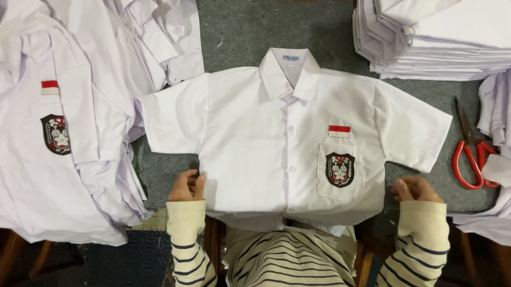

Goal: Folding a white collared shirt on a work surface in a factory setting.

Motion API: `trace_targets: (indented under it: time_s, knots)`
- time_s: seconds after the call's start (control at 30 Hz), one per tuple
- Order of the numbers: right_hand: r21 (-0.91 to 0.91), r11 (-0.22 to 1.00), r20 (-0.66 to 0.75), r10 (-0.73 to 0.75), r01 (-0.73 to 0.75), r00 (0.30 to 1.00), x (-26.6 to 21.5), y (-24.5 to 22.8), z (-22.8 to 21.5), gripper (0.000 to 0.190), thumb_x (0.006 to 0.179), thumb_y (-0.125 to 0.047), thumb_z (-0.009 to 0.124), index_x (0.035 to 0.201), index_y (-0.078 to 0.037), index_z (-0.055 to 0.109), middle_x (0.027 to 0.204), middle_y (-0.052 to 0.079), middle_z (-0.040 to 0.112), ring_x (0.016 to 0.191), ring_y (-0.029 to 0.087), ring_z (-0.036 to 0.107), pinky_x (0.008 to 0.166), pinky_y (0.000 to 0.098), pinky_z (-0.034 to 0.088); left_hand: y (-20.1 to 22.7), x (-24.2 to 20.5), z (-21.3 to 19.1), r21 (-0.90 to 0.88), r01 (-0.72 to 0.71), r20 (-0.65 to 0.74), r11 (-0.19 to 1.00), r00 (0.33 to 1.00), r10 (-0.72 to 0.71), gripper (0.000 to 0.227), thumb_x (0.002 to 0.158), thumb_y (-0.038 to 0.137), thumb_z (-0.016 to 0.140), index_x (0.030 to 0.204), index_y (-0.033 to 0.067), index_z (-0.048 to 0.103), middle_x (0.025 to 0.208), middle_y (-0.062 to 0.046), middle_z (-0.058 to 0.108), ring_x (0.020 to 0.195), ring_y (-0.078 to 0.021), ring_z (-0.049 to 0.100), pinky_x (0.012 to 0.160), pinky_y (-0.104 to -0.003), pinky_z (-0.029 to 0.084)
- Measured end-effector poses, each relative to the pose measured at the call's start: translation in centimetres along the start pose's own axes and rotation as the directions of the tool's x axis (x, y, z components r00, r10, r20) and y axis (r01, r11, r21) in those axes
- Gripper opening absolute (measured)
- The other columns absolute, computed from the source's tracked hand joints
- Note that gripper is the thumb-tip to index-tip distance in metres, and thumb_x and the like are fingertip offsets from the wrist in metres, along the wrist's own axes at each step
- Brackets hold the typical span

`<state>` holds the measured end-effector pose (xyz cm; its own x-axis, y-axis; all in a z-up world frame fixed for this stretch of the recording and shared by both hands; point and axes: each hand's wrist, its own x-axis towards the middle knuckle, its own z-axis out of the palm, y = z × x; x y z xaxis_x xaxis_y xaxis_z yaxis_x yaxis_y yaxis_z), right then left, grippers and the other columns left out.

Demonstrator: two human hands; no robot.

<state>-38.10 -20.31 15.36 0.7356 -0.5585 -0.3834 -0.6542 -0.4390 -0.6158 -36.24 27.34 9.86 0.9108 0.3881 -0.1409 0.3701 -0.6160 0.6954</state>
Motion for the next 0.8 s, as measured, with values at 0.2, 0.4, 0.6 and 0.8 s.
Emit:
trace_targets:
  time_s: [0.2,0.4,0.6,0.8]
  knots:
    - [-0.127,0.989,0.091,0.085,-0.073,0.992,0.8,-0.8,1.1,0.034,0.105,-0.033,0.061,0.124,-0.008,0.072,0.103,0.014,0.077,0.093,0.029,0.072,0.085,0.0412,0.054,0.2,0.7,0.6,0.034,0.051,0.039,0.998,0.998,-0.053,0.053,0.096,0.052,0.056,0.127,0.0103,0.065,0.087,-0.007,0.07,0.077,-0.0257,0.065,0.072,-0.042,0.051]
    - [-0.068,0.993,0.132,0.103,-0.095,0.986,2.4,-0.4,2.0,0.043,0.096,-0.04,0.066,0.122,-0.006,0.069,0.118,0.014,0.074,0.105,0.031,0.067,0.091,0.0413,0.048,-1.3,1.5,1.5,-0.058,-0.055,-0.003,0.997,0.998,0.055,0.036,0.097,0.045,0.061,0.105,0.0099,0.068,0.094,-0.006,0.072,0.081,-0.0218,0.064,0.071,-0.037,0.05]
    - [0.274,0.942,0.074,-0.219,0.191,0.973,4.4,4.1,2.7,0.018,0.105,-0.029,0.063,0.098,-0.012,0.062,0.079,-0.003,0.052,0.071,0.011,0.042,0.065,0.0265,0.032,-0.6,1.6,0.5,-0.453,0.204,0.232,0.868,0.967,-0.106,0.028,0.097,0.041,0.062,0.093,0.0136,0.059,0.078,0.003,0.046,0.073,-0.0127,0.041,0.07,-0.029,0.032]
    - [0.459,0.864,-0.024,-0.22,0.206,0.975,3.1,1.4,1.9,0.014,0.105,-0.026,0.06,0.095,-0.017,0.056,0.085,-0.007,0.055,0.077,0.007,0.045,0.068,0.0218,0.034,0.9,3.2,0.8,-0.548,0.01,0.15,0.837,0.985,0.086,0.029,0.094,0.037,0.068,0.1,0.0095,0.066,0.083,0.003,0.058,0.078,-0.011,0.052,0.072,-0.027,0.041]
